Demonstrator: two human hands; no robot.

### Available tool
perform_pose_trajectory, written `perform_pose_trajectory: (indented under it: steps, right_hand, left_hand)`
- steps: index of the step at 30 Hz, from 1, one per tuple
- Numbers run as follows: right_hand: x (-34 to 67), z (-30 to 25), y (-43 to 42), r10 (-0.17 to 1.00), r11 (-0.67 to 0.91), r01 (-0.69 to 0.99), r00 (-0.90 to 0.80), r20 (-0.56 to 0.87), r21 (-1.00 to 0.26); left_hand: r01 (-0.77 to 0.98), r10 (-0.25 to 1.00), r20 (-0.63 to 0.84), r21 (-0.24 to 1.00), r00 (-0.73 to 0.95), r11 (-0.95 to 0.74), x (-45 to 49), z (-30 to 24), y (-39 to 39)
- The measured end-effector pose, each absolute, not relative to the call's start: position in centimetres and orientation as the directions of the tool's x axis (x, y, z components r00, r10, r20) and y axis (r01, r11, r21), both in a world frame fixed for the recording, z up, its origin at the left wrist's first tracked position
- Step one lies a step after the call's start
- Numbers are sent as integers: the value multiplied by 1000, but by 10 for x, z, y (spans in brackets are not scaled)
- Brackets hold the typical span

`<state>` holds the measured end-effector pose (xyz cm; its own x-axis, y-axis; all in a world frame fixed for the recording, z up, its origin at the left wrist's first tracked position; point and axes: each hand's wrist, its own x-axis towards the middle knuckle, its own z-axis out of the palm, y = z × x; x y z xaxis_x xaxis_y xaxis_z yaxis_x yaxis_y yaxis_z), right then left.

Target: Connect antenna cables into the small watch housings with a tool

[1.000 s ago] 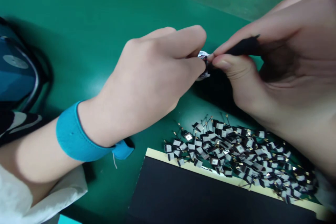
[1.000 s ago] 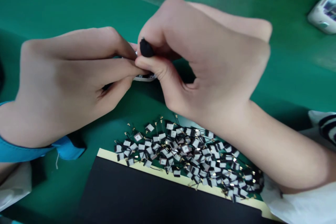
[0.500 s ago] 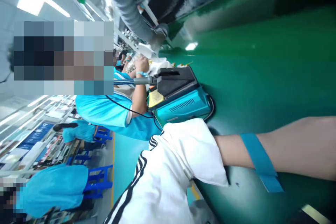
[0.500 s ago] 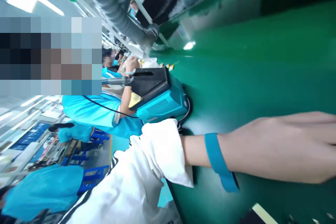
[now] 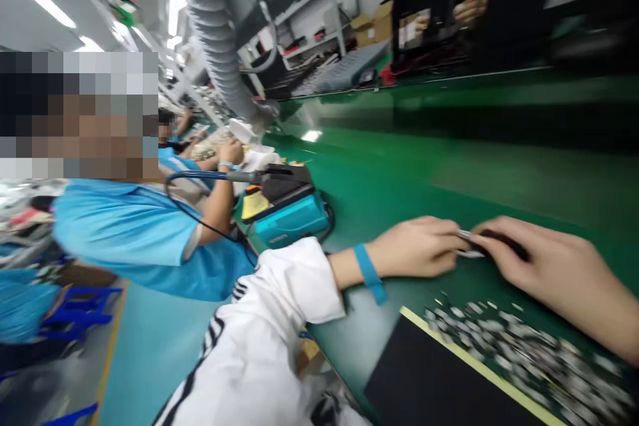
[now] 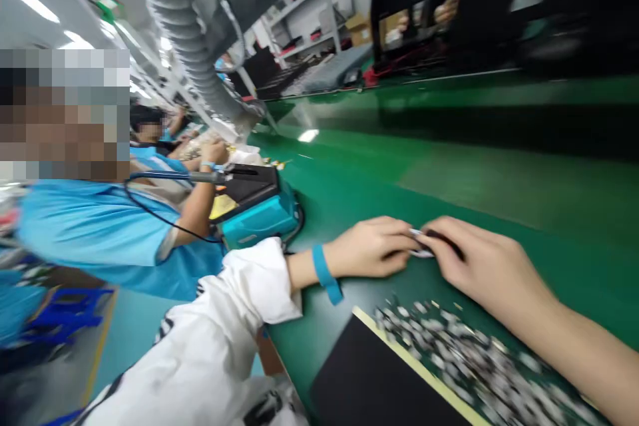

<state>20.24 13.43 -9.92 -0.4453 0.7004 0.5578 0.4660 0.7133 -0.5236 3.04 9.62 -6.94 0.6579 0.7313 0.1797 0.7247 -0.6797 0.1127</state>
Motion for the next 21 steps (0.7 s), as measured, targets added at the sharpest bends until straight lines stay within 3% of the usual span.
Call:
perform_pose_trajectory:
  steps: [2,5,6,7,14,21]
  right_hand:
    - [201,-87,132,784,611,378,-415,462,-696]
    - [202,-86,132,844,522,363,-349,407,-772]
    - [203,-87,132,868,464,224,-311,388,-857]
    - [204,-89,132,875,449,195,-290,386,-872]
    - [206,-90,133,868,474,146,-245,433,-868]
    - [206,-86,130,771,626,239,-331,543,-743]
  left_hand:
    - [731,754,245,193,610,-654,29,-71,96]
    - [686,740,324,283,589,-670,27,-74,98]
    - [672,735,338,301,588,-676,26,-75,99]
    - [659,730,346,317,589,-682,25,-76,99]
    - [657,741,348,343,575,-671,24,-75,98]
    - [675,768,308,366,561,-640,24,-73,99]
